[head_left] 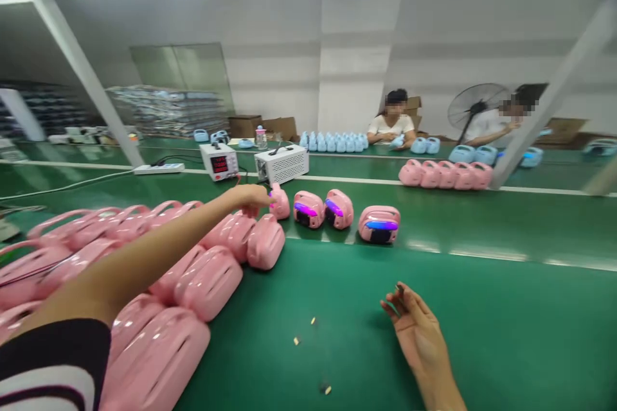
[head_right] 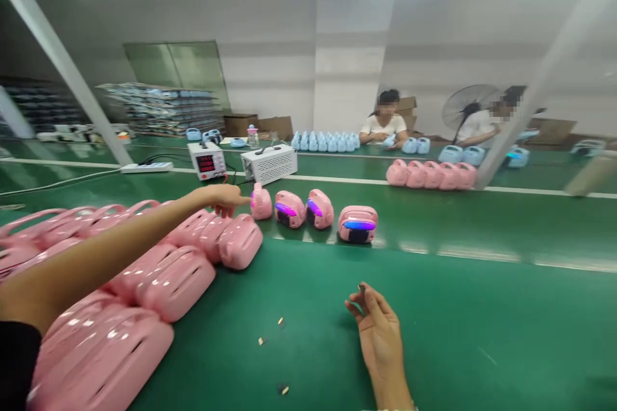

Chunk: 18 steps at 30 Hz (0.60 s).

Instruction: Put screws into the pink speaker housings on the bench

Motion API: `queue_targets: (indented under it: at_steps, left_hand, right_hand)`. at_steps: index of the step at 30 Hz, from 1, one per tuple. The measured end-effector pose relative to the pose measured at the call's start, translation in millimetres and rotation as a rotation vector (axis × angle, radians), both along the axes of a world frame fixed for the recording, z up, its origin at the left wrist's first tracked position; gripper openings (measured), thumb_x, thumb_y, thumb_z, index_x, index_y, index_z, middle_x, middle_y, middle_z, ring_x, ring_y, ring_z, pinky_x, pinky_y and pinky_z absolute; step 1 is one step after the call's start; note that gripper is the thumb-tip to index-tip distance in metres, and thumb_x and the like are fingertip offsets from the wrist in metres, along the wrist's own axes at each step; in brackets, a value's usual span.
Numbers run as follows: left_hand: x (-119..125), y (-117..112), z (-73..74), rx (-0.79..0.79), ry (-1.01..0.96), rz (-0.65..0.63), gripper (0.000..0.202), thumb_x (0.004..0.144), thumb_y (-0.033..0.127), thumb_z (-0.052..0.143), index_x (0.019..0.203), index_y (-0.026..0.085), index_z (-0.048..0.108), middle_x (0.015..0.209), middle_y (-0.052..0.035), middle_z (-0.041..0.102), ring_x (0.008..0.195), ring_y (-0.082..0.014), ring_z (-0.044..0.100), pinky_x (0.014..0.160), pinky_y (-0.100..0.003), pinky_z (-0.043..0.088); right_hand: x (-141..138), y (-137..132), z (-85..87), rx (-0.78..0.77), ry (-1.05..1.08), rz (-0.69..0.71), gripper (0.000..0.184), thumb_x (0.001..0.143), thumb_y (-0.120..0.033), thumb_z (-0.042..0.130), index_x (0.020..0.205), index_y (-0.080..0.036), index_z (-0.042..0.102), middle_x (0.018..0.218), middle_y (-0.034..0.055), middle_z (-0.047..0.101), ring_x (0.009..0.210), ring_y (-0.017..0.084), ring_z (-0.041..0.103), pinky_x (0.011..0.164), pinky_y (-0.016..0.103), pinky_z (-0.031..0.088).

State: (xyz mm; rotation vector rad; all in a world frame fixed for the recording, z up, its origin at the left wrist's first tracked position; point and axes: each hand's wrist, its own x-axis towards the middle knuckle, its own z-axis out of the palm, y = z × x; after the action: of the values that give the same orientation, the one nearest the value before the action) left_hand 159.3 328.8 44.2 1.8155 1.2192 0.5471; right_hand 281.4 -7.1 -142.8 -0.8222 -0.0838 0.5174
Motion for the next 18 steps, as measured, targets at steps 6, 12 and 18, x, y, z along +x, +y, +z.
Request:
queue_targets:
  at_steps: [6,12,18]
  left_hand:
    - [-41,-59,-23.3,0.006,0.106,-0.064,0.039,0.051,0.004,0.078,0.037,0.018,0.044,0.037,0.0013,0.039,0.053,-0.0215,0.054,0.054,-0.027,0.030]
    - [-51,-145,-20.3,0.002,-0.292,-0.171,0.036,0.072,0.042,0.067,0.052,0.017,0.052,0.047,0.0021,0.043,0.047,-0.0118,0.039,0.049,-0.025,0.023]
    - [-46,-228,-53.4,-0.268,-0.702,-0.347,0.045,0.078,0.057,0.059,0.083,0.014,0.069,0.085,-0.0081,0.069,0.086,-0.0215,0.062,0.071,-0.027,0.046]
  right_hand:
    - [-6,3,0.4,0.024,-0.016,0.103,0.027,0.052,-0.039,0.091,0.071,-0.025,0.076,0.070,-0.0015,0.074,0.063,0.017,0.068,0.071,0.039,0.058]
    - [-36,29,23.9,0.134,-0.035,0.295,0.027,0.059,-0.057,0.082,0.075,-0.038,0.074,0.101,-0.0023,0.075,0.108,0.029,0.064,0.088,0.066,0.045]
    - [-57,49,50.5,0.255,0.016,0.305,0.032,0.059,-0.057,0.083,0.077,-0.032,0.075,0.114,-0.0027,0.072,0.119,0.024,0.058,0.103,0.048,0.044]
